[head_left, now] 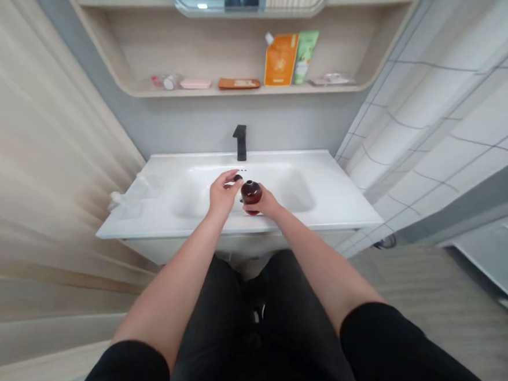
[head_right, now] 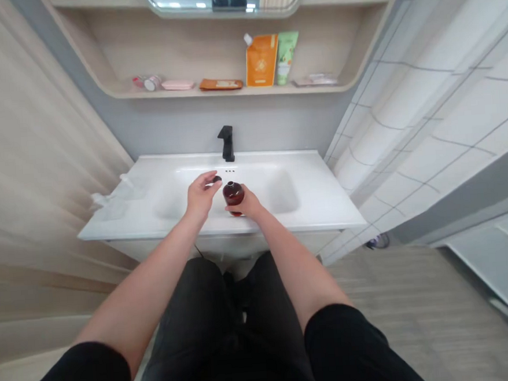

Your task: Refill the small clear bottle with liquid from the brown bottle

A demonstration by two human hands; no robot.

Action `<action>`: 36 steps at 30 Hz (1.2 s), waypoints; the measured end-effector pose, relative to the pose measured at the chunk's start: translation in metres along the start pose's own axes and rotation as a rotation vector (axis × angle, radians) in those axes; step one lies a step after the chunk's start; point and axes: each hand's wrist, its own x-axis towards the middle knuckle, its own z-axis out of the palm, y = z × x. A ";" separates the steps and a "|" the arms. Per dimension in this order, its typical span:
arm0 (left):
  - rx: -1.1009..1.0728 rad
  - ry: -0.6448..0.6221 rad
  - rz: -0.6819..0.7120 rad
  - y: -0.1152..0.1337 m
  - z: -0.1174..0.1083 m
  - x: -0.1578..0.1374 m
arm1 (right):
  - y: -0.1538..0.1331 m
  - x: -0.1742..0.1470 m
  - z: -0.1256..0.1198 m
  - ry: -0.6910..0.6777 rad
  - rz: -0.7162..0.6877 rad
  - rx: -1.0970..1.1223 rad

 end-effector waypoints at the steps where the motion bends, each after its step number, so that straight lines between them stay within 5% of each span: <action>1: 0.006 -0.034 0.023 0.007 0.006 0.004 | 0.000 0.000 0.000 -0.004 -0.003 0.014; 6: 0.094 -0.179 0.031 0.015 0.027 0.006 | 0.002 -0.002 0.001 -0.011 -0.019 0.043; 12: 0.105 -0.153 0.071 -0.001 0.026 0.000 | 0.000 -0.002 0.000 0.023 -0.030 -0.016; 18: 0.324 -0.218 0.149 0.019 0.026 0.000 | -0.010 -0.006 -0.003 0.042 0.000 -0.043; 23: 0.247 -0.207 0.032 0.018 0.032 0.008 | -0.011 -0.007 -0.004 0.050 0.007 -0.064; 28: 0.215 -0.361 0.109 0.013 0.029 0.017 | -0.009 -0.005 -0.004 0.062 0.036 -0.085; 36: 0.248 -0.347 0.150 0.020 0.030 0.017 | -0.012 -0.007 -0.005 0.075 0.026 -0.008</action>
